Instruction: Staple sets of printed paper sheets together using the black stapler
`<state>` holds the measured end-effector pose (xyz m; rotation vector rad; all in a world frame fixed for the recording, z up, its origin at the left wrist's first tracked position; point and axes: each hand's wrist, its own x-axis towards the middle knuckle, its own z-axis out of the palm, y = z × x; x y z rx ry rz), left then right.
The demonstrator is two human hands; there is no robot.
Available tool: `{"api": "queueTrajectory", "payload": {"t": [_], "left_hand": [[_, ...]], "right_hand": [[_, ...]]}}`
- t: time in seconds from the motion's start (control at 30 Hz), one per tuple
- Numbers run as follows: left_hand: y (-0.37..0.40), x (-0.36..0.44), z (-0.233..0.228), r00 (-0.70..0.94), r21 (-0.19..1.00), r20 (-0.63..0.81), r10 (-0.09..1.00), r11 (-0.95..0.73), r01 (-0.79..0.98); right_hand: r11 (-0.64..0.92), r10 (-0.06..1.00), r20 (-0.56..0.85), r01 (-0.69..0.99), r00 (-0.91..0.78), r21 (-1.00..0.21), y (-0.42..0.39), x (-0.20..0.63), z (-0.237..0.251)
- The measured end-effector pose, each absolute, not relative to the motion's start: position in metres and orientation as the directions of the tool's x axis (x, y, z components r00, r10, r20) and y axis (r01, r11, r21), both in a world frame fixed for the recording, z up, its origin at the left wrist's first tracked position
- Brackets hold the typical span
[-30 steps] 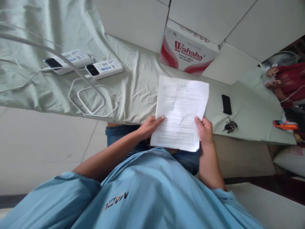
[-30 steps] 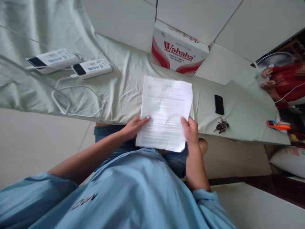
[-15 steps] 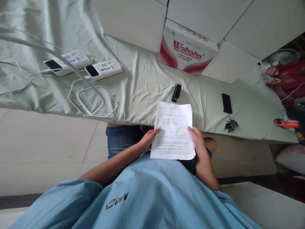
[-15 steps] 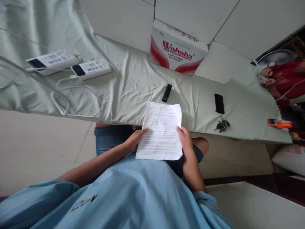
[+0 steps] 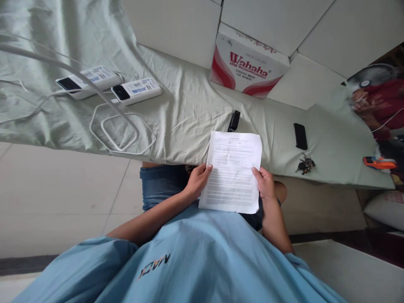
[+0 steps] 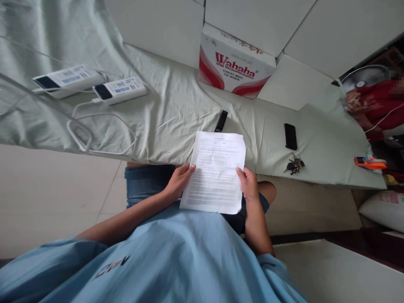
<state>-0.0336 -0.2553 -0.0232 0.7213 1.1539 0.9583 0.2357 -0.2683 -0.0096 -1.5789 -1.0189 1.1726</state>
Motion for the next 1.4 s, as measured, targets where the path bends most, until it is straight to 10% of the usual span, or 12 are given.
{"api": "queueTrajectory", "payload": {"t": [0.47, 1.4], "left_hand": [[-0.195, -0.026, 0.001, 0.096, 0.923, -0.183, 0.978, 0.205, -0.327], [-0.207, -0.020, 0.006, 0.238, 0.828, -0.302, 0.923, 0.378, -0.414]], "right_hand": [[-0.147, 0.971, -0.112, 0.161, 0.211, -0.976, -0.279, 0.234, 0.015], [-0.081, 0.944, -0.053, 0.072, 0.325, -0.994, -0.212, 0.249, 0.019]]}}
